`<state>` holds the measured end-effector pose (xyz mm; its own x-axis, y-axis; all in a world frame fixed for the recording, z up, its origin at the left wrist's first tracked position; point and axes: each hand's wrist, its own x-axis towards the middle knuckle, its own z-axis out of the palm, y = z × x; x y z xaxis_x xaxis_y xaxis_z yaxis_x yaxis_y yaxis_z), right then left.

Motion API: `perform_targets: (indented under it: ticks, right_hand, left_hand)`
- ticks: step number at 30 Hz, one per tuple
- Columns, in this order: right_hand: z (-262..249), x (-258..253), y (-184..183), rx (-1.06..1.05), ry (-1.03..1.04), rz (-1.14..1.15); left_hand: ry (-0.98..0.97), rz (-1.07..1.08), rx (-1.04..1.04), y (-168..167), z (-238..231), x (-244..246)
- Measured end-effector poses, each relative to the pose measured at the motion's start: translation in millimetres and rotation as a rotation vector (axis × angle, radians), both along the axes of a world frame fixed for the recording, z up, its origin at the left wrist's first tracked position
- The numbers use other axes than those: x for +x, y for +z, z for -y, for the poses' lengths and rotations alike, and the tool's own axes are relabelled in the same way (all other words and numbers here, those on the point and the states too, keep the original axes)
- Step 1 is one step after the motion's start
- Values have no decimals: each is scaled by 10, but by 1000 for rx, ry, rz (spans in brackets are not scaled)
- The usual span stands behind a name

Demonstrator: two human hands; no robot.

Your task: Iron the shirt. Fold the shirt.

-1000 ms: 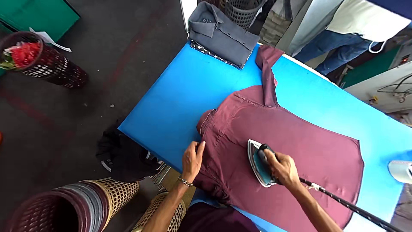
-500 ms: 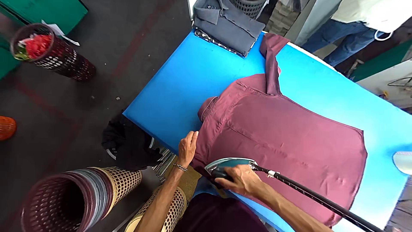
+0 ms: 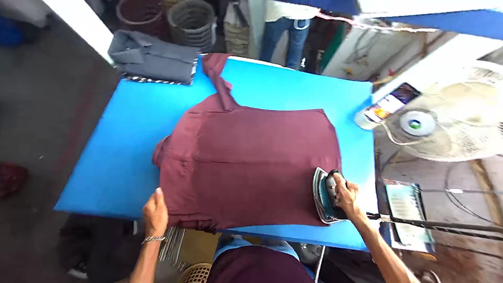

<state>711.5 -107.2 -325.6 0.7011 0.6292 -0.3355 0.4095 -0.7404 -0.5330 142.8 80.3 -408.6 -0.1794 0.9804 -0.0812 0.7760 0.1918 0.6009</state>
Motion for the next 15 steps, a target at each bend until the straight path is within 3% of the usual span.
perform_targets:
  ticks: [5, 10, 12, 15]
  right_hand:
    - [832, 1243, -5, 117, -410, -14]
    - [1382, 2081, -59, 231, -708, -87]
    - [1505, 2226, -55, 190, -680, 3]
    - [1493, 2271, 192, 15, -412, 320]
  left_hand:
    - [61, 94, -43, -67, 9, -71]
    - [-31, 192, -44, 9, 183, -187]
    - [-15, 261, -38, 24, 257, -225]
    - [53, 361, -87, 107, 293, -251]
